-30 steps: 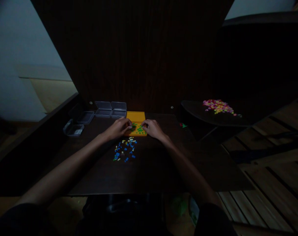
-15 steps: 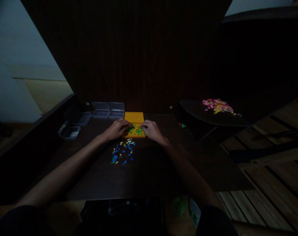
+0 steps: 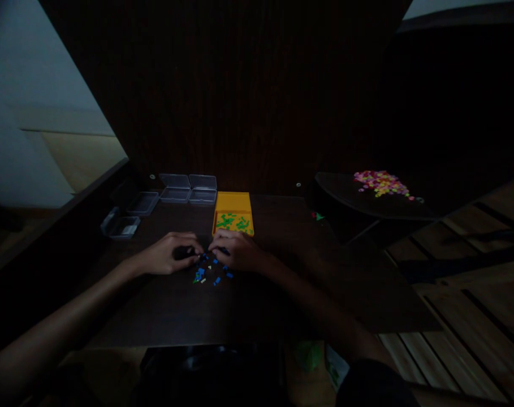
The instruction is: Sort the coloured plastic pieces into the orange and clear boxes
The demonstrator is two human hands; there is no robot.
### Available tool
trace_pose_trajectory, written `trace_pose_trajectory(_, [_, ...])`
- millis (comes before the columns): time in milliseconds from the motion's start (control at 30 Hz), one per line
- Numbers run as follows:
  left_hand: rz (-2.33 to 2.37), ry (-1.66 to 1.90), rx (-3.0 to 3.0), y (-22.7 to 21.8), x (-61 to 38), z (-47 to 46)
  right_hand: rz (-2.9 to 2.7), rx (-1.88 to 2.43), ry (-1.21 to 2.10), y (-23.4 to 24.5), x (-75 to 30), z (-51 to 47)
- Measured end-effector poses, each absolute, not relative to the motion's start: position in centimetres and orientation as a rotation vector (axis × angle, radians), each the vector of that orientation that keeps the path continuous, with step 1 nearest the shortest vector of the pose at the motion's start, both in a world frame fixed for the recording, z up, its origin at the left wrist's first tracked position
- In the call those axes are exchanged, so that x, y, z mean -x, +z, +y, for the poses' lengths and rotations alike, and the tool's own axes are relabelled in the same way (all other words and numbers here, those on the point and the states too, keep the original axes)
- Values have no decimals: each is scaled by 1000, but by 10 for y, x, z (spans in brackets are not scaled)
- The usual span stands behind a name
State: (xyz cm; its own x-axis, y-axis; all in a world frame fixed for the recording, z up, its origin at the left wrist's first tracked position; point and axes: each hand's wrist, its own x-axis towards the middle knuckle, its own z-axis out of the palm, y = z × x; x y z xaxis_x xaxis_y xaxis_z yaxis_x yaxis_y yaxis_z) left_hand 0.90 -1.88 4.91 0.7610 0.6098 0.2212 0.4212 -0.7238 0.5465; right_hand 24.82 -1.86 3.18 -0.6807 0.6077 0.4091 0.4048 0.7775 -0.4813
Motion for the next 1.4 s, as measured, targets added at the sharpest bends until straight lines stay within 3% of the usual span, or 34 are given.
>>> trace_pose_trajectory(467, [724, 461, -2410, 28, 2, -46, -2577, 773, 496, 9, -222, -51])
trace_pose_trajectory(867, [728, 480, -2410, 26, 3, -50, -2597, 721, 626, 17, -227, -53])
trace_pose_trajectory(1400, [693, 492, -2391, 26, 2, -50, -2576, 683, 506, 20, -231, -55])
